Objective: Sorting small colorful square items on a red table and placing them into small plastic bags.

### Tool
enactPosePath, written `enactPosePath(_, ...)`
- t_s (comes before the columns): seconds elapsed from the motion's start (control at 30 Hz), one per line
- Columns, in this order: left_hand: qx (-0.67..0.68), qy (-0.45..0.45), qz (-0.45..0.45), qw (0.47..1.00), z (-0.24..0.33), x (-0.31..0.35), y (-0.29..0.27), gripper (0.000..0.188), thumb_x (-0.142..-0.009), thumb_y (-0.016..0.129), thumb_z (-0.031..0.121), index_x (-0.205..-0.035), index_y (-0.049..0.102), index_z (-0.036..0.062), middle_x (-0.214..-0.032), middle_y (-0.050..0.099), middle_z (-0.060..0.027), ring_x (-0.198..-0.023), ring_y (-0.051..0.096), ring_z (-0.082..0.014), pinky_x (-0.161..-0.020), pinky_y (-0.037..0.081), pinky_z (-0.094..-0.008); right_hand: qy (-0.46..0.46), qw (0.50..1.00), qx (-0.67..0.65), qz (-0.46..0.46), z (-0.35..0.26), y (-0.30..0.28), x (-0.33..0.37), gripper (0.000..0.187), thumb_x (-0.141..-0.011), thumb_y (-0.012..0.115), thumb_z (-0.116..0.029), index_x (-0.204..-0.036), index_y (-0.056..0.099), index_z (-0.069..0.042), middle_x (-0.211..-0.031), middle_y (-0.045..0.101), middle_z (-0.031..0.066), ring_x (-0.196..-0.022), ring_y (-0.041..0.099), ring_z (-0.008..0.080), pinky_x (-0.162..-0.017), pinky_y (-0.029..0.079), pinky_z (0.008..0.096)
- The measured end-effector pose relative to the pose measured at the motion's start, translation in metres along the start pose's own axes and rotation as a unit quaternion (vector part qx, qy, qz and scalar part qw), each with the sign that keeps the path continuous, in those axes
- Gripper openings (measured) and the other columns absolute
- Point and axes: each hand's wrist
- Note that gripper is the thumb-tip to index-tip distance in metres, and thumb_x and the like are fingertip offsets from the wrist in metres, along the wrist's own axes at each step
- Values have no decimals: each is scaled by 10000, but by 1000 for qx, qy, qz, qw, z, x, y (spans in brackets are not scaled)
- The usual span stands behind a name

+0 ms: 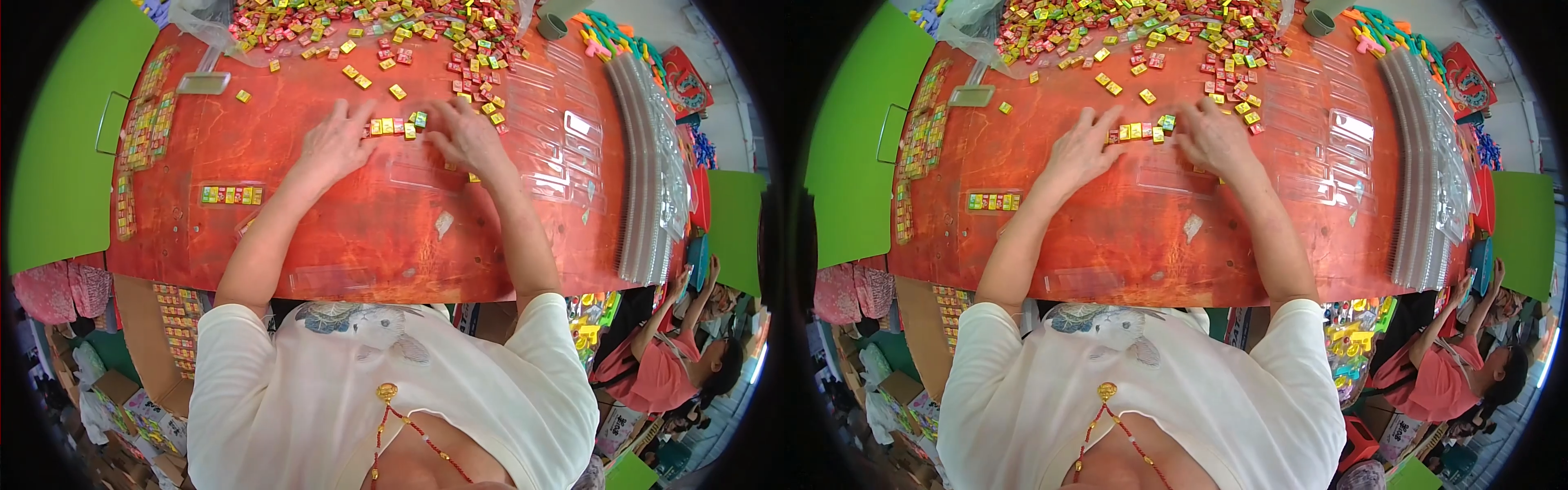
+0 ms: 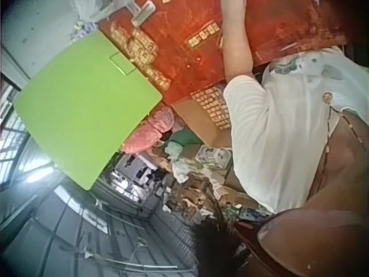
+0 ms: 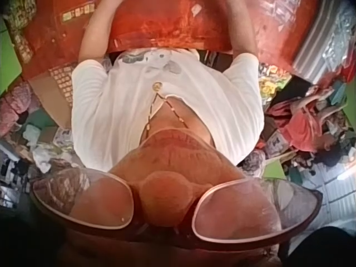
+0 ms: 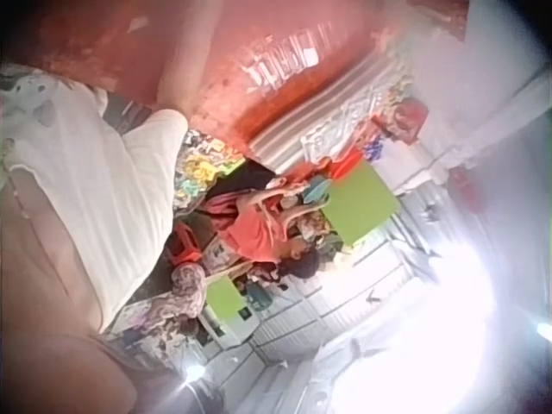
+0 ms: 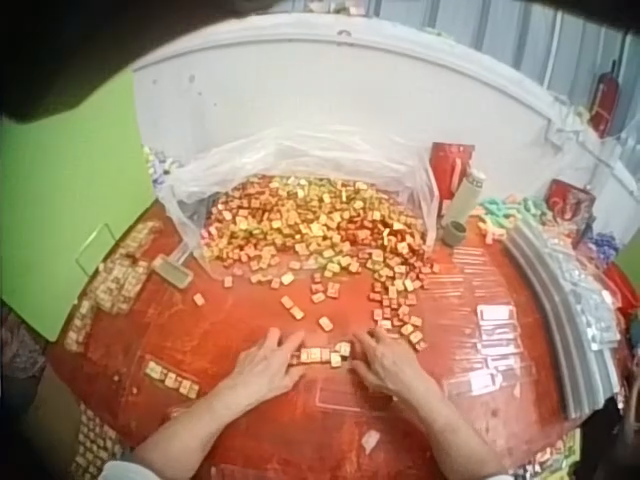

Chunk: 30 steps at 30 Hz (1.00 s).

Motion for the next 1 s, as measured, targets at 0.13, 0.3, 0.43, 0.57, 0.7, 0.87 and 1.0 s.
enactPosePath(0.13, -21, -33, -30, 999, -12, 5, -10, 578, -889, 692, 306, -1403, 467, 165, -1175, 504, -155, -1039, 626, -389, -829, 538, -499, -17, 999, -41, 7, -9, 12, -7, 291, -881, 665, -199, -1142, 604, -84, -985, 590, 153, -913, 640, 370, -777, 534, 461)
enactPosePath(0.3, -38, -36, -41, 998, -16, 4, -6, 472, -888, 694, 270, -1309, 513, 156, -1154, 503, -146, -994, 640, -387, -794, 542, -502, -10, 998, -57, 21, -7, 12, -6, 219, -903, 633, -163, -1095, 633, -57, -929, 599, 164, -900, 634, 374, -769, 524, 469)
enactPosePath(0.43, -45, -35, -41, 998, -17, 4, -6, 432, -887, 697, 269, -1264, 525, 151, -1142, 503, -142, -984, 642, -384, -774, 545, -507, 15, 998, -47, 29, 2, 9, -7, 275, -905, 628, -131, -1174, 619, -75, -959, 600, 152, -904, 629, 366, -771, 517, 447)
enactPosePath(0.57, -32, -29, -28, 999, -16, 4, -5, 456, -876, 709, 282, -1273, 523, 156, -1135, 508, -139, -1007, 638, -377, -767, 544, -515, -34, 999, 0, 40, 6, 16, -6, 256, -860, 634, -105, -1112, 626, -62, -945, 593, 155, -903, 636, 349, -761, 527, 449)
enactPosePath(0.7, -31, -7, 8, 999, -14, 4, 1, 420, -852, 721, 284, -1207, 552, 135, -1105, 513, -165, -969, 642, -382, -723, 557, -514, -15, 1000, 3, 17, 2, 13, -5, 368, -850, 657, -102, -1217, 616, -100, -1020, 592, 134, -928, 630, 331, -793, 515, 443)
enactPosePath(0.87, -84, 17, 44, 995, -7, 1, 5, 425, -840, 729, 315, -1194, 573, 137, -1116, 527, -159, -1026, 611, -359, -784, 544, -497, -69, 997, 6, 22, -14, 0, -7, 456, -820, 698, -136, -1268, 615, -130, -1116, 574, 122, -1014, 601, 310, -831, 498, 444)
enactPosePath(1.0, -87, 11, 22, 996, -1, -4, 5, 528, -835, 747, 315, -1294, 547, 149, -1116, 517, -149, -1020, 613, -348, -779, 554, -478, -86, 995, 8, 47, -11, 15, -8, 377, -804, 716, -200, -1171, 634, -161, -1074, 568, 81, -1040, 572, 286, -878, 462, 441)
Point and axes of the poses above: each hand's wrist, its own x-axis away from the middle knuckle, its own y-axis out of the palm, z = x × y
